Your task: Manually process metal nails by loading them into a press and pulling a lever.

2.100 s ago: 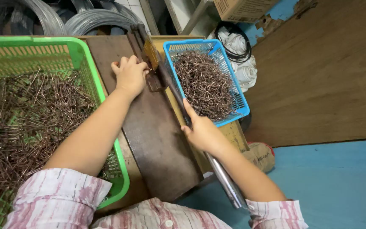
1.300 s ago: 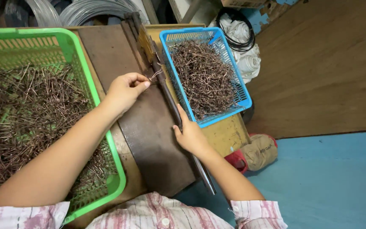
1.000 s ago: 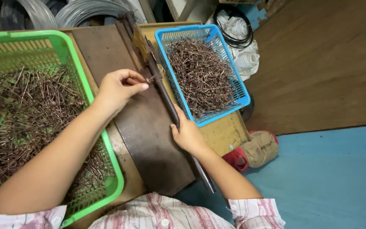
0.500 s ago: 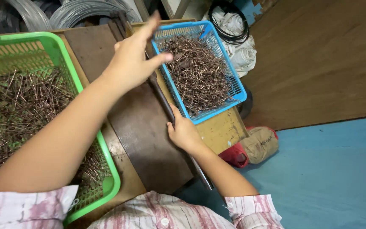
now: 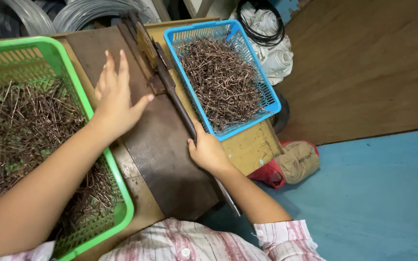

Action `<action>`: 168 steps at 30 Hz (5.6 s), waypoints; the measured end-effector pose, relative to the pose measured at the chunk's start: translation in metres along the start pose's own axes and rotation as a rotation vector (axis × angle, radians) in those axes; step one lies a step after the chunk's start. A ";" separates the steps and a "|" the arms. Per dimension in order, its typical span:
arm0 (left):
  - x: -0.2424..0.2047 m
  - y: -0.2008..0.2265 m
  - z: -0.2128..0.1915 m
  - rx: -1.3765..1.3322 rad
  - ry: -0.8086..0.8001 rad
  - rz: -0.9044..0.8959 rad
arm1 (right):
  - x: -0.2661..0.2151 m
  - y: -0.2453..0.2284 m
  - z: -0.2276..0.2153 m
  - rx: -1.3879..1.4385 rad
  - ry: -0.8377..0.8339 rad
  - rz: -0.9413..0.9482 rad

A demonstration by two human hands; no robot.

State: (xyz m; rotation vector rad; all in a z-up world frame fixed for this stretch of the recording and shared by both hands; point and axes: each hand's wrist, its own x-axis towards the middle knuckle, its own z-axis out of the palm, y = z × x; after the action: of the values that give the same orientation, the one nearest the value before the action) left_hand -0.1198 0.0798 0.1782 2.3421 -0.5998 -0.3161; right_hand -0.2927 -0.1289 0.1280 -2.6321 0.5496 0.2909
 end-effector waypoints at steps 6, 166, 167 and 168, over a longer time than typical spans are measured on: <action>-0.073 -0.026 -0.006 -0.009 -0.036 0.004 | -0.014 -0.017 -0.025 0.048 -0.068 0.018; -0.116 -0.164 -0.041 -0.631 0.339 -0.253 | 0.028 0.037 0.015 0.034 0.033 0.090; -0.114 -0.163 -0.039 -0.643 0.326 -0.246 | 0.020 0.025 0.009 0.037 0.024 0.078; -0.112 -0.163 -0.037 -0.654 0.313 -0.237 | 0.012 0.013 0.004 0.042 0.017 0.066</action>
State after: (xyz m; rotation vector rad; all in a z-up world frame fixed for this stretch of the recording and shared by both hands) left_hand -0.1483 0.2635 0.1015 1.7698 -0.0433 -0.2037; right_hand -0.2878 -0.1420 0.1167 -2.5819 0.6423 0.2745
